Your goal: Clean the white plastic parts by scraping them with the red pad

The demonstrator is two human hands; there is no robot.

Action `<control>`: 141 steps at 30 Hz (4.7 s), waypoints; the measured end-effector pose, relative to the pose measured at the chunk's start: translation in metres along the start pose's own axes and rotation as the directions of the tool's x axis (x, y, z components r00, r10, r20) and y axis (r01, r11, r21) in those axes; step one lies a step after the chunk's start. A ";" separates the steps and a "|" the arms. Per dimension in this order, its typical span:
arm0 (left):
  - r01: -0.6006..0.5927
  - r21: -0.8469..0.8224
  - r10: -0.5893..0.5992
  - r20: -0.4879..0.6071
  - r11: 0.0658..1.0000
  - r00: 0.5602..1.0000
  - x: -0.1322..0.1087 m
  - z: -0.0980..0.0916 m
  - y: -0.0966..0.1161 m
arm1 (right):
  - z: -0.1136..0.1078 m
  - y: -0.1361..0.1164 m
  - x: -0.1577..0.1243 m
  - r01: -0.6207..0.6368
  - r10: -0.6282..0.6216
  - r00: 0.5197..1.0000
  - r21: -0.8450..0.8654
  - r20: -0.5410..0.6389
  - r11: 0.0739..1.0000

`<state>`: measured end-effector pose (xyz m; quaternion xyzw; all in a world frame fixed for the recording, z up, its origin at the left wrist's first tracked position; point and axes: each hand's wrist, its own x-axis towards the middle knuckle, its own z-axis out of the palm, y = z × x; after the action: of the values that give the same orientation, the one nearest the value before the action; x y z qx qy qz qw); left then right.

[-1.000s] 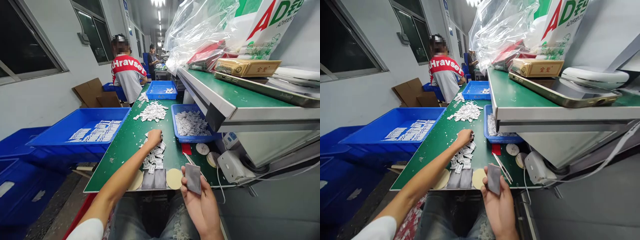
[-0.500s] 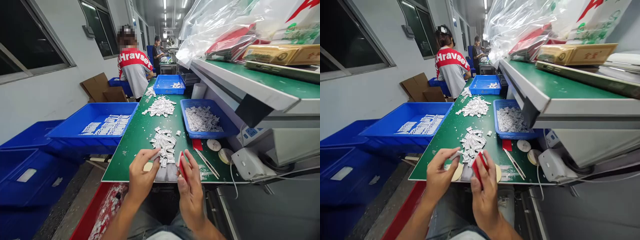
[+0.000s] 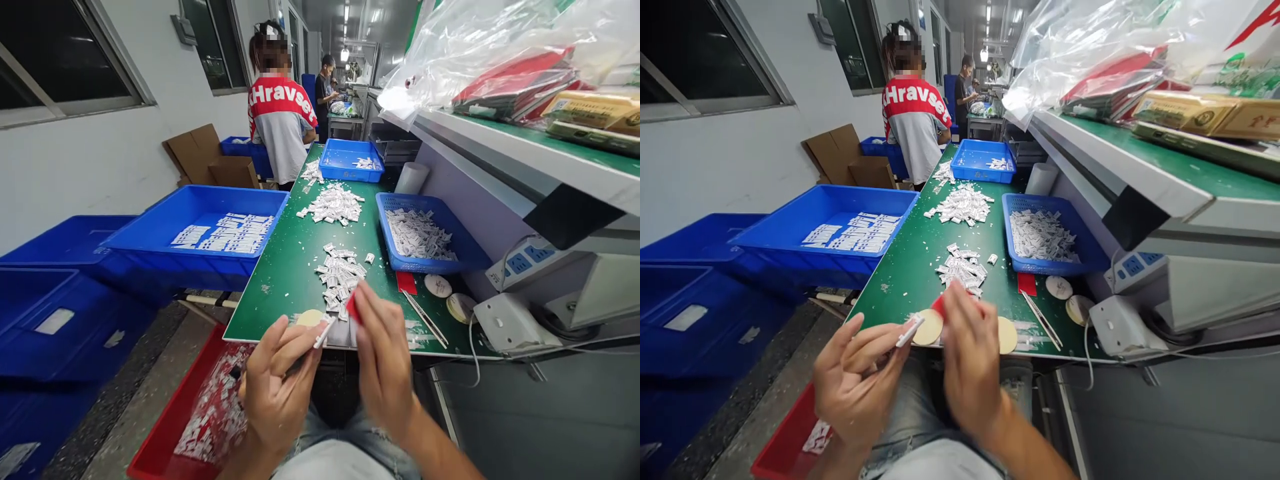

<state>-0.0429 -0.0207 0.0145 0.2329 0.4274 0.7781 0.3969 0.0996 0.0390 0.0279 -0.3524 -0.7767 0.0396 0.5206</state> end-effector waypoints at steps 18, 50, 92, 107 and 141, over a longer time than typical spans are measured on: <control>0.219 -0.198 -0.180 0.199 0.955 0.963 0.022 0.003 0.034 | -0.001 0.025 -0.022 -0.151 0.147 0.989 0.175 0.033 0.973; 0.169 0.159 -0.201 0.209 0.973 0.957 0.005 0.024 0.012 | -0.037 0.040 0.005 0.046 -0.046 0.999 0.023 -0.021 0.999; -0.504 0.460 0.507 0.129 0.731 0.852 -0.007 0.023 0.001 | -0.020 -0.014 -0.016 -0.467 0.584 0.647 0.860 0.490 -0.204; -0.612 0.417 0.617 0.142 0.672 0.774 -0.010 0.019 -0.002 | -0.018 0.017 0.021 -0.602 0.609 0.728 0.719 0.316 0.347; 0.230 0.044 -0.233 0.288 0.972 0.929 0.010 0.016 0.002 | -0.019 0.018 0.035 -0.552 0.408 0.817 0.757 0.408 0.349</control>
<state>-0.0386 -0.0056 0.0250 0.2948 0.3927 0.6809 0.5434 0.1177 0.0675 0.0563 -0.2588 -0.5509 0.5910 0.5294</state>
